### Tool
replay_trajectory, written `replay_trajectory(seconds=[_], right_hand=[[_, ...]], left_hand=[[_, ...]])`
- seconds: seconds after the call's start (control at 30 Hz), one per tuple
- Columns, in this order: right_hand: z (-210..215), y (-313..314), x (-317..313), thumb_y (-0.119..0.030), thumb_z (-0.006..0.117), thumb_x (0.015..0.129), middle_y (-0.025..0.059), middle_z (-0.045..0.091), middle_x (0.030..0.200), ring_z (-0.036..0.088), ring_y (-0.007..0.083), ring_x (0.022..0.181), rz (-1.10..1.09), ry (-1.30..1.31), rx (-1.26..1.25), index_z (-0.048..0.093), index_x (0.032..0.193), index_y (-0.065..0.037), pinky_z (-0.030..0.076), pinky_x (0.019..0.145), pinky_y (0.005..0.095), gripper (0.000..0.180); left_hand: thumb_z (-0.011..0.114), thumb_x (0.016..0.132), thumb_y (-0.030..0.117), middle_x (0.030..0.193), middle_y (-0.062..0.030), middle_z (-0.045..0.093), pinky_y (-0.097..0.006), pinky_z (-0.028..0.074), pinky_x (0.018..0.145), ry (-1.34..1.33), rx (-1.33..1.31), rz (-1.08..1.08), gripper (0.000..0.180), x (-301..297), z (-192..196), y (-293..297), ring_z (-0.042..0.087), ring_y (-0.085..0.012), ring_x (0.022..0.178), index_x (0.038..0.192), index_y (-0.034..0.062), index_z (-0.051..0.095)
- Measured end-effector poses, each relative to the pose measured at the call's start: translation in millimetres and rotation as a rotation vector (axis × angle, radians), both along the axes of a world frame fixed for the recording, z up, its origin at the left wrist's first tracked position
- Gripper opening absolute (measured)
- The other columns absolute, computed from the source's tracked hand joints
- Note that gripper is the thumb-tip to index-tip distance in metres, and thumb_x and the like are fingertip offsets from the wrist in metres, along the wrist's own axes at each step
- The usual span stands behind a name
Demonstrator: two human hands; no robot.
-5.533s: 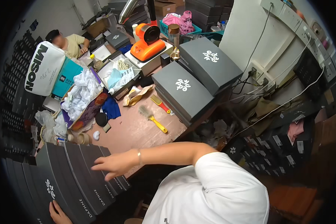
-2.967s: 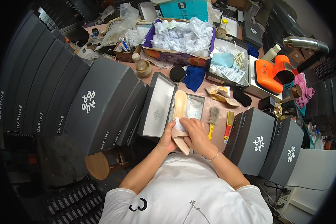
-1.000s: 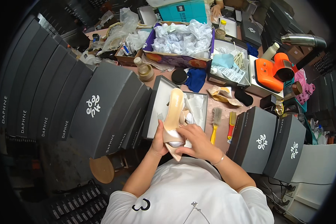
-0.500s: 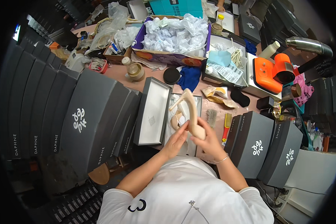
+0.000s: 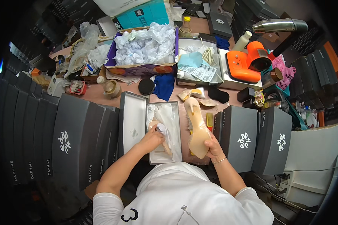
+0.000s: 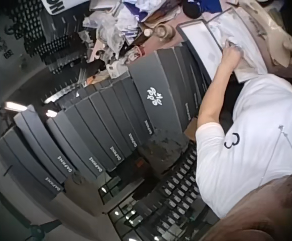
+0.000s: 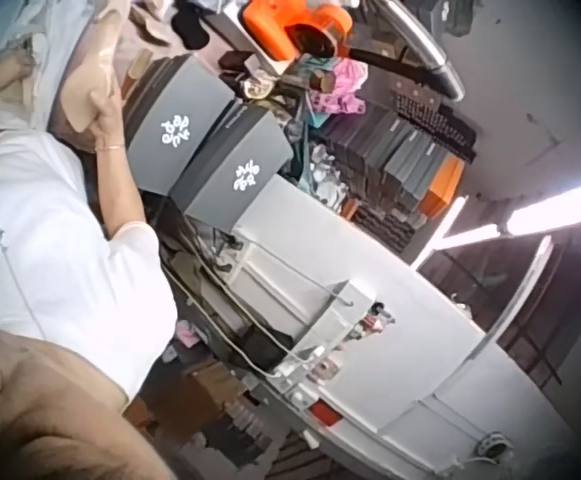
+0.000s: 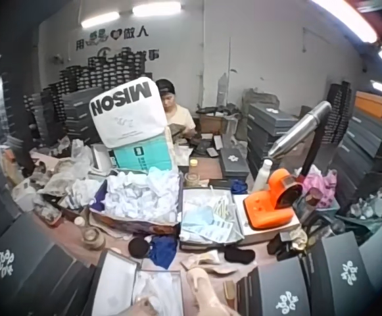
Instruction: Packing pairs of shoes into boxes using tissue paper and silica packets.
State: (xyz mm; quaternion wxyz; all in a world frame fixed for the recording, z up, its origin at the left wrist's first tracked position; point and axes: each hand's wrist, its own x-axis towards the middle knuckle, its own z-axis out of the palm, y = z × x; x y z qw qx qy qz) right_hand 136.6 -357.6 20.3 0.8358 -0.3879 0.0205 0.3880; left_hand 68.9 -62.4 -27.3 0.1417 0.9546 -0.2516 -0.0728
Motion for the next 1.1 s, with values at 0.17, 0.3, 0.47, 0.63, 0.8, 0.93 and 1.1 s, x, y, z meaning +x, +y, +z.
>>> replay_trajectory(seconds=[0.17, 0.3, 0.47, 0.63, 0.8, 0.93, 1.1], right_hand=[[3.3, -3.0, 0.2, -0.020, 0.077, 0.070, 0.0077, 0.058, 0.115, 0.059, 0.0174, 0.104, 0.055, -0.020, 0.039, 0.042, 0.133, -0.003, 0.050, 0.091, 0.0312, 0.075], [6.7, 0.6, -1.3, -0.018, 0.077, 0.070, 0.0074, 0.059, 0.114, 0.059, 0.0170, 0.104, 0.089, -0.023, 0.052, 0.044, 0.131, -0.002, 0.049, 0.092, 0.0313, 0.071], [0.2, -4.9, -5.9, -0.024, 0.081, 0.066, 0.0080, 0.058, 0.114, 0.060, 0.0174, 0.102, 0.076, -0.050, 0.039, 0.042, 0.133, -0.001, 0.051, 0.089, 0.0313, 0.081], [-5.6, -3.0, -4.6, -0.020, 0.079, 0.070, 0.0082, 0.058, 0.113, 0.060, 0.0162, 0.101, 0.021, -0.082, -0.017, 0.042, 0.134, -0.001, 0.050, 0.089, 0.0308, 0.076], [-34.4, 23.6, 9.0, -0.012, 0.072, 0.076, 0.0095, 0.059, 0.117, 0.060, 0.0195, 0.102, -0.095, -0.562, -0.851, 0.039, 0.137, 0.002, 0.049, 0.089, 0.0330, 0.071], [-33.0, 45.9, 9.5, -0.010, 0.071, 0.073, 0.0237, 0.043, 0.136, 0.040, 0.0363, 0.129, -0.142, -1.167, -1.367, 0.037, 0.141, -0.003, 0.033, 0.106, 0.0440, 0.076], [-10.9, 114.8, 46.9, -0.017, 0.072, 0.073, 0.0201, 0.048, 0.131, 0.039, 0.0338, 0.130, 0.575, -1.679, -1.131, 0.048, 0.134, -0.011, 0.014, 0.112, 0.0594, 0.066]], left_hand=[[0.054, 0.079, 0.004, 0.084, -0.0075, 0.065, -0.043, 0.039, 0.104, -0.026, -0.324, 0.165, 0.016, 2.0, 77.6, 4.6, 0.062, -0.0279, 0.091, 0.088, 0.0055, 0.067], [0.060, 0.073, 0.003, 0.090, -0.0118, 0.063, -0.044, 0.044, 0.089, 0.299, 0.040, 0.020, 0.027, -7.8, 13.7, -9.4, 0.060, -0.0314, 0.094, 0.099, 0.0061, 0.064], [0.066, 0.070, 0.009, 0.095, -0.0136, 0.057, -0.043, 0.040, 0.089, 0.090, 0.017, 0.092, 0.042, -30.9, -42.7, -38.0, 0.057, -0.0311, 0.093, 0.110, 0.0050, 0.053], [0.068, 0.070, 0.012, 0.098, -0.0117, 0.058, -0.042, 0.038, 0.090, -0.004, 0.099, 0.190, 0.056, -34.0, -14.0, -54.2, 0.056, -0.0284, 0.096, 0.123, 0.0047, 0.054], [0.067, 0.073, 0.012, 0.101, -0.0097, 0.056, -0.045, 0.036, 0.093, 0.074, -0.069, 0.222, 0.052, -30.7, -15.2, -40.7, 0.053, -0.0280, 0.097, 0.124, 0.0095, 0.055], [0.063, 0.079, 0.006, 0.105, -0.0060, 0.061, -0.044, 0.032, 0.104, 0.065, -0.312, 0.266, 0.039, -20.5, 30.7, -13.5, 0.054, -0.0263, 0.105, 0.118, 0.0099, 0.059], [0.059, 0.083, -0.001, 0.112, -0.0081, 0.062, -0.035, 0.040, 0.099, 0.296, -0.908, 0.463, 0.036, -23.6, 102.4, 23.9, 0.057, -0.0213, 0.109, 0.119, 0.0035, 0.058]])
